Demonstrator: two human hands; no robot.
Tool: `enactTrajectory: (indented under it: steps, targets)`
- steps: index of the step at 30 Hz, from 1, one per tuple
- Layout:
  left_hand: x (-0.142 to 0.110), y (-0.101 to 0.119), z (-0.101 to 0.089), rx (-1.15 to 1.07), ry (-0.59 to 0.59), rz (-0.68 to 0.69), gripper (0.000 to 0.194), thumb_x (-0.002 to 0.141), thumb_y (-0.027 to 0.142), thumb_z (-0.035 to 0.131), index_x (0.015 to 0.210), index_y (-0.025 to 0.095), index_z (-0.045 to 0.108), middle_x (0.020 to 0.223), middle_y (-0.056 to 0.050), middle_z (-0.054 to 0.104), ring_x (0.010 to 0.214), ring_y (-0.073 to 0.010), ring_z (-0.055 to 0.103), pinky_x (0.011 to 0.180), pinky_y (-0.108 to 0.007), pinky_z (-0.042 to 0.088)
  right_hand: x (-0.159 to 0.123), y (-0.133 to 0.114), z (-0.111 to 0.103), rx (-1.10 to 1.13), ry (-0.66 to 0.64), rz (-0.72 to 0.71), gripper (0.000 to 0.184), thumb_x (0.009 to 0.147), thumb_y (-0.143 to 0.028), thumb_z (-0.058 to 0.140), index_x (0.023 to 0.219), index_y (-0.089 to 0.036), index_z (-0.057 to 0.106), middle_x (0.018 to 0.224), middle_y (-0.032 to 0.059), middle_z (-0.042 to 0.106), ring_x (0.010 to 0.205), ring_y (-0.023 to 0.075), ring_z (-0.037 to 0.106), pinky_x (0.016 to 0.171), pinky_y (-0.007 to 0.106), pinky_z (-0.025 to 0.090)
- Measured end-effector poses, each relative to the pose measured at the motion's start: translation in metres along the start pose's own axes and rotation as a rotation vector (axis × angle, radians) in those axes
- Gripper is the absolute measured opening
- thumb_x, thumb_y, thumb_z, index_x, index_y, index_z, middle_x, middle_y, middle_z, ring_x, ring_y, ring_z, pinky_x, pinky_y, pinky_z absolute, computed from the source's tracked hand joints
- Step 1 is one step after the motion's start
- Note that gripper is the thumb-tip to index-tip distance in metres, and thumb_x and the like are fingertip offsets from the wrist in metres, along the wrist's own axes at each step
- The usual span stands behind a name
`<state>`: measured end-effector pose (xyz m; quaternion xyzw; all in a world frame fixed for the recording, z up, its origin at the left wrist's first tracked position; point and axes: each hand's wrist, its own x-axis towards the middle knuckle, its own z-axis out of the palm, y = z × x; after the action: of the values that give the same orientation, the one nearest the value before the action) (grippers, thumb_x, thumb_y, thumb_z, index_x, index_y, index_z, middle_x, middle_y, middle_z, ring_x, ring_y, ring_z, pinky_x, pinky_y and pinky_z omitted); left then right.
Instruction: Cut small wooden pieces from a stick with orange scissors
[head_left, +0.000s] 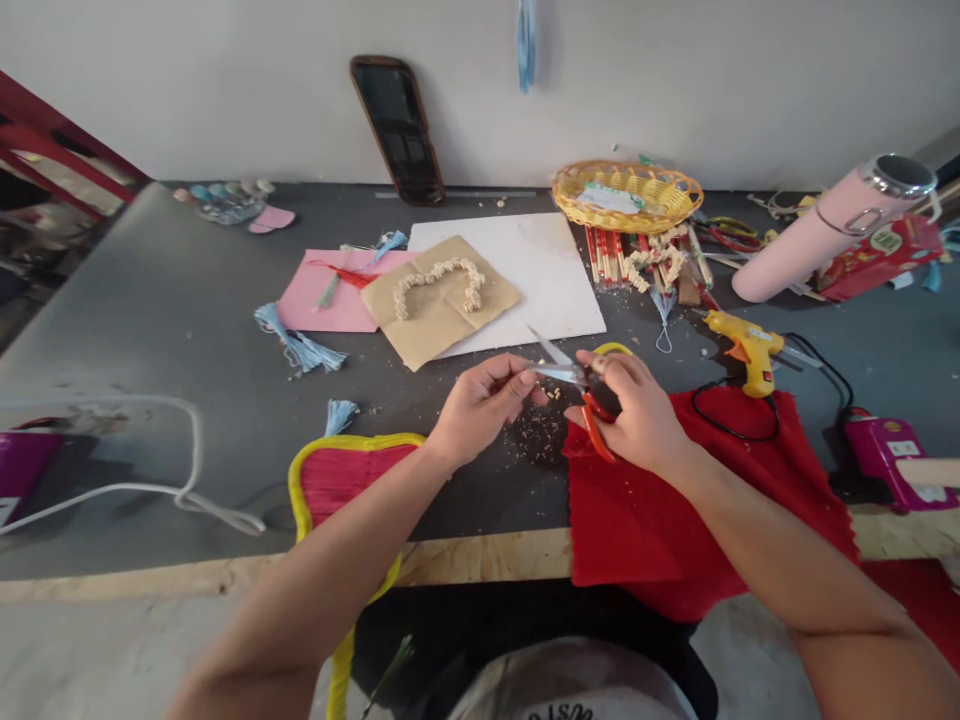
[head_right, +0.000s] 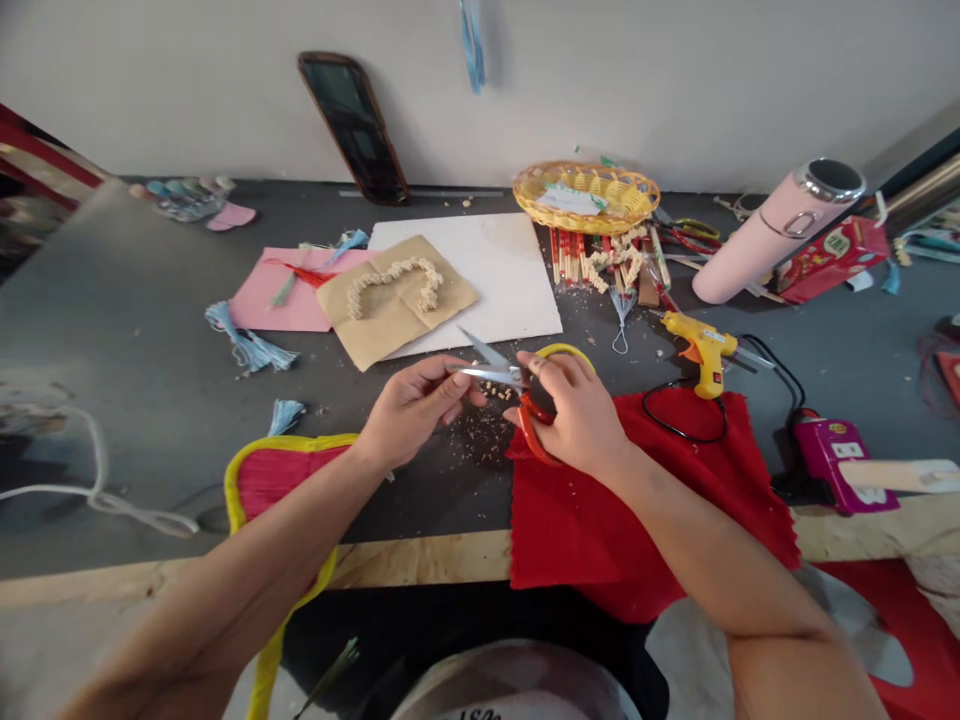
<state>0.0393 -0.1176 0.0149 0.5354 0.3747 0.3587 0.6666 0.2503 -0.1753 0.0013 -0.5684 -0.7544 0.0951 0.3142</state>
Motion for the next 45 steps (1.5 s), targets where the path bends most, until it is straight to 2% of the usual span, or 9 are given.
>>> enactTrajectory:
  steps: [4, 9, 14, 20, 25, 29, 38, 45]
  targets:
    - [0.006, 0.001, -0.005, -0.200, 0.052, -0.056, 0.027, 0.080, 0.041, 0.071, 0.086, 0.015, 0.064, 0.067, -0.003, 0.068, 0.042, -0.0042, 0.040, 0.040, -0.017, 0.026, 0.006, 0.018, -0.005, -0.119, 0.091, 0.134, 0.059, 0.081, -0.039, 0.068, 0.134, -0.019, 0.049, 0.117, 0.0151, 0.060, 0.111, 0.0339, 0.055, 0.093, 0.053, 0.051]
    - [0.011, -0.001, -0.012, -0.387, 0.021, -0.133, 0.026, 0.078, 0.037, 0.074, 0.085, 0.014, 0.063, 0.065, -0.002, 0.065, 0.040, -0.0032, 0.039, 0.038, -0.014, 0.022, 0.008, 0.038, -0.004, -0.234, 0.039, 0.220, 0.062, 0.080, -0.029, 0.064, 0.136, -0.015, 0.045, 0.122, 0.0167, 0.060, 0.112, 0.0352, 0.055, 0.095, 0.056, 0.048]
    - [0.012, -0.005, -0.016, -0.451, -0.025, -0.164, 0.024, 0.079, 0.034, 0.074, 0.085, 0.014, 0.063, 0.066, -0.002, 0.065, 0.041, -0.0028, 0.041, 0.038, -0.014, 0.021, 0.006, 0.043, -0.001, -0.313, -0.043, 0.186, 0.054, 0.082, -0.028, 0.060, 0.132, -0.011, 0.051, 0.119, 0.0177, 0.063, 0.113, 0.0349, 0.055, 0.096, 0.053, 0.047]
    - [0.013, -0.003, -0.017, -0.513, -0.037, -0.211, 0.024, 0.076, 0.032, 0.076, 0.084, 0.013, 0.064, 0.065, -0.003, 0.065, 0.041, -0.0030, 0.040, 0.038, -0.014, 0.020, 0.005, 0.039, -0.003, -0.366, -0.031, 0.101, 0.048, 0.086, -0.029, 0.057, 0.131, -0.015, 0.056, 0.114, 0.0153, 0.064, 0.110, 0.0318, 0.055, 0.093, 0.051, 0.047]
    - [0.014, 0.000, -0.018, -0.573, -0.031, -0.251, 0.025, 0.073, 0.031, 0.079, 0.082, 0.013, 0.064, 0.064, -0.003, 0.065, 0.041, -0.0033, 0.039, 0.038, -0.015, 0.020, 0.005, 0.035, -0.007, -0.442, -0.059, 0.092, 0.043, 0.086, -0.032, 0.057, 0.127, -0.020, 0.060, 0.113, 0.0118, 0.065, 0.105, 0.0303, 0.055, 0.090, 0.048, 0.048]
    - [0.014, -0.001, -0.020, -0.604, -0.040, -0.280, 0.023, 0.073, 0.030, 0.078, 0.082, 0.013, 0.064, 0.066, -0.004, 0.065, 0.042, -0.0033, 0.039, 0.038, -0.015, 0.020, 0.005, 0.036, -0.009, -0.413, -0.067, 0.073, 0.043, 0.087, -0.033, 0.057, 0.129, -0.021, 0.059, 0.114, 0.0113, 0.064, 0.104, 0.0304, 0.055, 0.089, 0.048, 0.049]
    - [0.015, 0.000, -0.023, -0.666, -0.021, -0.362, 0.019, 0.074, 0.025, 0.078, 0.083, 0.015, 0.065, 0.067, -0.003, 0.064, 0.042, -0.0027, 0.039, 0.038, -0.014, 0.019, 0.007, 0.035, -0.010, -0.334, -0.079, 0.132, 0.044, 0.088, -0.034, 0.058, 0.130, -0.021, 0.058, 0.117, 0.0127, 0.063, 0.107, 0.0316, 0.056, 0.090, 0.051, 0.050]
    - [0.016, -0.001, -0.024, -0.696, -0.029, -0.355, 0.020, 0.074, 0.025, 0.078, 0.084, 0.014, 0.065, 0.068, -0.003, 0.064, 0.043, -0.0025, 0.039, 0.038, -0.014, 0.019, 0.008, 0.034, -0.012, -0.341, -0.075, 0.131, 0.037, 0.094, -0.034, 0.052, 0.125, -0.016, 0.062, 0.112, 0.0130, 0.064, 0.104, 0.0289, 0.055, 0.093, 0.048, 0.050]
